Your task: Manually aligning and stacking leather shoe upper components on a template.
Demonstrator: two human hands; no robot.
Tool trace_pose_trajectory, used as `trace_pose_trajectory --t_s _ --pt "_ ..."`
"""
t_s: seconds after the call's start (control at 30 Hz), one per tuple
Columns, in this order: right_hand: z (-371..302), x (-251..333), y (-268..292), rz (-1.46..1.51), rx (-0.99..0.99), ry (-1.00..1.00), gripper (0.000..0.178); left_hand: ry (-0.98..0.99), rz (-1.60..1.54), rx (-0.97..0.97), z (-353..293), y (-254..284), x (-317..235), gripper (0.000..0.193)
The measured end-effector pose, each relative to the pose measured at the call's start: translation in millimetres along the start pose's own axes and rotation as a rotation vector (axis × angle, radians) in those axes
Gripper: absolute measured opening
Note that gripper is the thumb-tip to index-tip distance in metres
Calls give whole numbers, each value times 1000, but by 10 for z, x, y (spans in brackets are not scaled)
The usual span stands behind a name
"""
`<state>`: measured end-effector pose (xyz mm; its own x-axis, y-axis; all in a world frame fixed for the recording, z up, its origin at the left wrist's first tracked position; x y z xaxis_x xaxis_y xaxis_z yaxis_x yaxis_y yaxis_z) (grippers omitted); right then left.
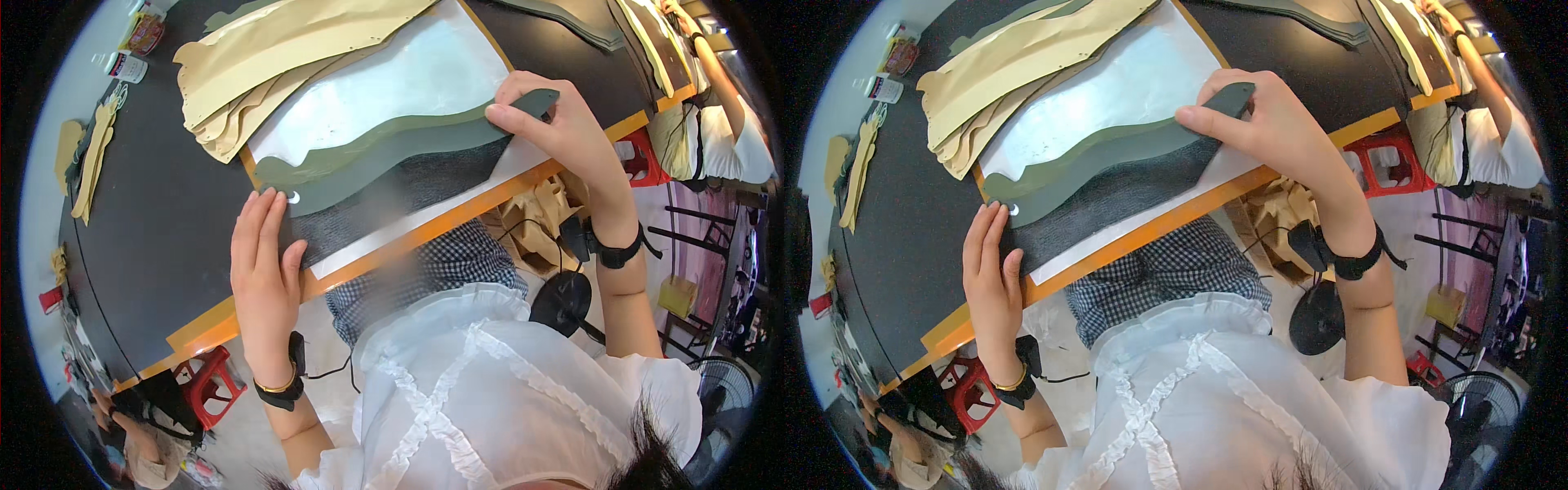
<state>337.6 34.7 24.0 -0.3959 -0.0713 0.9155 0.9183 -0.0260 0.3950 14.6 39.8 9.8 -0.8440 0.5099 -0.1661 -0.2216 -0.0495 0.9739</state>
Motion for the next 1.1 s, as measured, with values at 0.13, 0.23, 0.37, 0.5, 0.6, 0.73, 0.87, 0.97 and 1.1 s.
trace_pose_trajectory --t_s 0.13,0.23,0.37,0.5,0.6,0.73,0.87,0.97,1.1 --pt "22 -29 81 -41 29 35 32 -15 -7 11 14 2 -14 39" --pt "43 -121 143 -15 78 -36 32 -7 5 23 1 11 -21 38" --pt "59 -91 225 -76 142 98 30 -7 15 25 -5 -7 -19 38" --pt "55 -182 241 -69 160 87 29 17 28 42 -2 -11 -19 38" --pt "49 -186 249 -128 166 84 29 24 33 41 -5 -22 -4 38" --pt "57 -194 253 -114 154 131 30 28 48 40 -7 -23 0 37" --pt "47 -200 240 -108 150 105 31 45 45 52 -9 -22 -2 36" --pt "37 -207 249 -102 144 110 30 42 42 38 -9 -24 -3 36" --pt "30 -193 250 -109 136 106 30 45 46 39 -2 -25 -12 36"
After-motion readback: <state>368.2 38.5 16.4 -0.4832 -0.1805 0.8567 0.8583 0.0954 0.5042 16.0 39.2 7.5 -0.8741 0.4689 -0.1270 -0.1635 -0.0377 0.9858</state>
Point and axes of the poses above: each hand's wrist, its own z-axis towards the middle knuckle, its own y-axis out of the back of the hand, x = y × z, the point moved 7 cm from there along z, towards the middle knuckle, and after that the axes turned 14 degrees about z, right-handed, at the moved point
